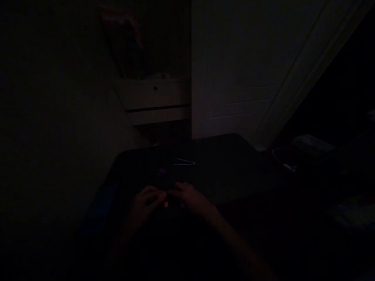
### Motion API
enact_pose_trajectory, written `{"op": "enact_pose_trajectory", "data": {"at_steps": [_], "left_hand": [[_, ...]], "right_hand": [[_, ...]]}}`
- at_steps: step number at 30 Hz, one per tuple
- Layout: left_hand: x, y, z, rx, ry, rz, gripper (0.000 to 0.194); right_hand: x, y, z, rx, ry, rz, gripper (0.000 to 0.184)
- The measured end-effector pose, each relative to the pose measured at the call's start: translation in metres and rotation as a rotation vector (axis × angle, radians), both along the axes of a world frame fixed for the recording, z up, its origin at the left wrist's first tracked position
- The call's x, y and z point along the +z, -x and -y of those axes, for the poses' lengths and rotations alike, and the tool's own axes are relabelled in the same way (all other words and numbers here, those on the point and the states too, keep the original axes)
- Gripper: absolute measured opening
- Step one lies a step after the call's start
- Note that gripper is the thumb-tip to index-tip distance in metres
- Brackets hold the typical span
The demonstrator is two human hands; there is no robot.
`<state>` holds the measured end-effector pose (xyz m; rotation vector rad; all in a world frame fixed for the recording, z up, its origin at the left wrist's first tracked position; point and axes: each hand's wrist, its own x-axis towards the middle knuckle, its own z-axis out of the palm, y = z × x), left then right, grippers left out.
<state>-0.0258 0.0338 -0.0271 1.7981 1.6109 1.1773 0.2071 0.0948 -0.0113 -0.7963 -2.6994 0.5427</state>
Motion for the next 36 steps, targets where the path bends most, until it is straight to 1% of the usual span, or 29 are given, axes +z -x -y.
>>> {"op": "enact_pose_trajectory", "data": {"at_steps": [3, 6, 10, 14, 20, 23, 26, 31, 33, 36], "left_hand": [[-0.0003, -0.0004, 0.0000, -0.006, -0.001, 0.005, 0.022], [-0.0002, -0.0009, 0.0004, -0.011, -0.012, -0.004, 0.022], [0.0000, -0.0010, 0.0005, -0.005, -0.014, -0.024, 0.022], [-0.0011, 0.0001, -0.0003, -0.011, -0.018, -0.025, 0.022], [-0.0025, 0.0006, -0.0012, -0.012, -0.010, -0.014, 0.020], [-0.0025, 0.0000, -0.0012, -0.007, -0.013, -0.005, 0.021], [-0.0010, -0.0008, -0.0009, -0.004, -0.017, -0.012, 0.021], [0.0031, -0.0021, 0.0001, -0.011, -0.006, -0.013, 0.023], [0.0037, -0.0017, 0.0002, -0.007, -0.005, -0.019, 0.023], [0.0030, -0.0005, -0.0002, 0.001, -0.001, -0.035, 0.021]], "right_hand": [[-0.0014, -0.0001, 0.0008, -0.028, -0.002, 0.007, 0.062], [0.0017, 0.0008, 0.0003, 0.003, -0.014, 0.020, 0.056], [0.0073, 0.0026, -0.0006, 0.047, -0.040, 0.023, 0.054], [0.0067, 0.0027, 0.0007, 0.059, -0.048, 0.021, 0.053], [0.0024, 0.0003, 0.0022, 0.026, -0.037, -0.007, 0.056], [0.0024, 0.0000, 0.0004, 0.004, -0.014, -0.030, 0.057], [0.0043, 0.0008, -0.0008, -0.005, -0.010, -0.011, 0.057], [0.0073, 0.0030, -0.0002, 0.034, -0.023, 0.020, 0.056], [0.0061, 0.0038, -0.0002, 0.061, -0.032, 0.034, 0.057], [0.0027, 0.0037, -0.0010, 0.064, -0.032, 0.038, 0.056]]}}
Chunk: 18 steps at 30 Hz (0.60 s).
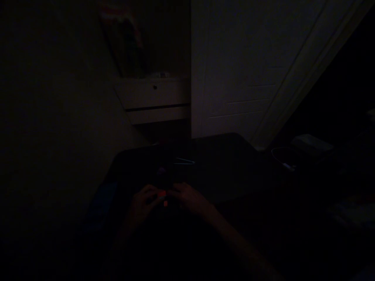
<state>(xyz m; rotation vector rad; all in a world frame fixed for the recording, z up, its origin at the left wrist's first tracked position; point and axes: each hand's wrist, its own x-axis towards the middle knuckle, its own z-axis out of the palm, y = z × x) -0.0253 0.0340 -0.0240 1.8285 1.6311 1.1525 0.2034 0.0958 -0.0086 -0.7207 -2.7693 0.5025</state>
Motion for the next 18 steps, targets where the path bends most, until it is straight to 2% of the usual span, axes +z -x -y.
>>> {"op": "enact_pose_trajectory", "data": {"at_steps": [4, 9, 14, 18], "left_hand": [[-0.001, 0.000, 0.000, -0.009, -0.009, 0.004, 0.019], [-0.004, -0.004, 0.001, 0.049, -0.047, -0.015, 0.020], [-0.007, -0.007, 0.002, 0.134, -0.050, -0.048, 0.021], [-0.006, -0.008, 0.004, 0.139, -0.029, -0.053, 0.024]], "right_hand": [[-0.004, -0.004, -0.001, -0.039, 0.026, -0.080, 0.058], [-0.009, -0.008, 0.001, -0.157, 0.022, -0.153, 0.055], [-0.004, -0.006, 0.008, -0.181, 0.007, -0.069, 0.056], [0.004, -0.003, 0.012, -0.162, 0.028, -0.018, 0.051]]}}
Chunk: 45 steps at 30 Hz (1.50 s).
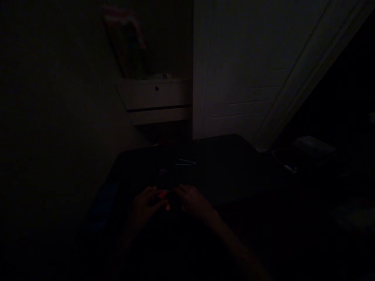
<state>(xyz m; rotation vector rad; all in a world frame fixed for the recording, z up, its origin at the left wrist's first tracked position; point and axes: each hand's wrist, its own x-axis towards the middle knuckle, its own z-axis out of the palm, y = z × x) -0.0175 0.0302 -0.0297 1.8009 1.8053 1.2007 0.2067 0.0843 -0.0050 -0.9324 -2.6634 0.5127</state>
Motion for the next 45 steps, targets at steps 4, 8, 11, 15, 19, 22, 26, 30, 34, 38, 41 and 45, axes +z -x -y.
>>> {"op": "enact_pose_trajectory", "data": {"at_steps": [4, 8, 11, 15, 19, 22, 26, 30, 34, 38, 41, 45], "left_hand": [[0.007, 0.005, 0.002, -0.081, 0.042, 0.044, 0.034], [0.014, 0.012, 0.000, -0.194, 0.081, 0.074, 0.039], [0.016, 0.014, -0.002, -0.229, 0.118, 0.092, 0.032], [0.014, 0.010, -0.003, -0.159, 0.106, 0.090, 0.025], [0.015, 0.004, -0.005, -0.113, 0.077, 0.075, 0.020], [0.018, 0.001, -0.005, -0.095, 0.073, 0.064, 0.019], [0.019, 0.000, -0.004, -0.082, 0.072, 0.072, 0.018], [0.018, -0.001, -0.003, -0.057, 0.060, 0.077, 0.019], [0.018, -0.001, -0.003, -0.056, 0.063, 0.088, 0.020], [0.016, -0.001, -0.003, -0.061, 0.050, 0.080, 0.018], [0.013, 0.001, -0.003, -0.060, 0.048, 0.057, 0.018], [0.011, 0.004, -0.001, -0.069, 0.063, 0.041, 0.020]], "right_hand": [[-0.002, 0.001, -0.001, -0.009, -0.026, 0.006, 0.053], [-0.005, 0.001, -0.003, -0.009, -0.024, -0.001, 0.055], [-0.003, 0.000, -0.004, -0.001, -0.024, -0.016, 0.058], [-0.002, 0.000, -0.005, 0.015, -0.028, -0.028, 0.058], [-0.006, 0.000, -0.009, 0.024, -0.026, -0.071, 0.056], [-0.007, 0.000, -0.006, -0.049, -0.008, -0.187, 0.047], [-0.005, 0.004, 0.013, -0.151, 0.061, -0.375, 0.038], [-0.010, 0.019, 0.037, -0.225, 0.081, -0.328, 0.021], [-0.018, 0.030, 0.047, -0.276, 0.005, -0.241, 0.015], [-0.014, 0.023, 0.033, -0.301, 0.034, -0.274, 0.010], [-0.002, 0.009, 0.006, -0.350, 0.065, -0.221, 0.012], [0.013, -0.002, -0.029, -0.373, 0.067, -0.019, 0.015]]}}
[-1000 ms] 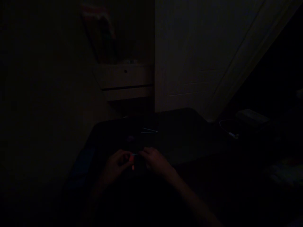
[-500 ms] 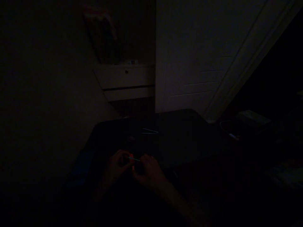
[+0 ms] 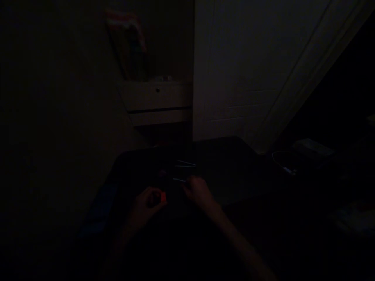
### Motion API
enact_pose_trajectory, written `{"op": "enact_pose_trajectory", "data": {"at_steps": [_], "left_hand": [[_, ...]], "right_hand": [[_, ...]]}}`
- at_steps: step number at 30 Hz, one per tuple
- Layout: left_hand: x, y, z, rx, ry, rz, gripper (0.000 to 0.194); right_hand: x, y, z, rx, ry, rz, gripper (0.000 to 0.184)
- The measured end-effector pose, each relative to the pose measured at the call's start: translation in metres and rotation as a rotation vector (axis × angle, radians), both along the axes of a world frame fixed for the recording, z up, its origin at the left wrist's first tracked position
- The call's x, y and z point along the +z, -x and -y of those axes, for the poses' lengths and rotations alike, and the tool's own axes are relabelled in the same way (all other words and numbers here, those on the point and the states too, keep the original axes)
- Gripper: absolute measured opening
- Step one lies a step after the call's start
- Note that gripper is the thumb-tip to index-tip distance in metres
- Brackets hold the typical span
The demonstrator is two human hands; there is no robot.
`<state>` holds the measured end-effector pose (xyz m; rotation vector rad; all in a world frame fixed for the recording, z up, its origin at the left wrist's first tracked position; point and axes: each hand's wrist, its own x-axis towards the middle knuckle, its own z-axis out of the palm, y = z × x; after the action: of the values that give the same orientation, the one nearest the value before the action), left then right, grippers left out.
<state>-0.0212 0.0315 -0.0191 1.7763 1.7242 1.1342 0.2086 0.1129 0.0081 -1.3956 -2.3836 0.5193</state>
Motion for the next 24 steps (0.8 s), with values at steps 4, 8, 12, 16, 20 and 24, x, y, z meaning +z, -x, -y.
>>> {"op": "enact_pose_trajectory", "data": {"at_steps": [4, 8, 12, 16, 20, 24], "left_hand": [[0.000, 0.001, 0.001, -0.020, 0.017, -0.003, 0.024], [0.001, 0.001, 0.002, -0.040, 0.020, -0.004, 0.031], [0.002, 0.001, 0.002, -0.077, 0.011, 0.012, 0.025], [0.002, 0.001, 0.002, -0.063, 0.025, 0.024, 0.021], [0.000, 0.000, 0.003, -0.045, 0.022, 0.028, 0.021], [0.001, 0.000, 0.002, -0.041, 0.012, 0.027, 0.023]], "right_hand": [[0.007, 0.001, -0.010, 0.020, 0.012, 0.027, 0.017], [0.010, -0.001, -0.003, -0.013, 0.002, -0.157, 0.022], [0.003, -0.007, 0.005, -0.027, -0.060, -0.336, 0.026], [-0.009, -0.011, 0.007, 0.017, -0.081, -0.345, 0.023], [-0.016, -0.009, 0.006, 0.021, -0.100, -0.240, 0.020], [-0.018, -0.006, 0.007, 0.047, -0.093, -0.137, 0.017]]}}
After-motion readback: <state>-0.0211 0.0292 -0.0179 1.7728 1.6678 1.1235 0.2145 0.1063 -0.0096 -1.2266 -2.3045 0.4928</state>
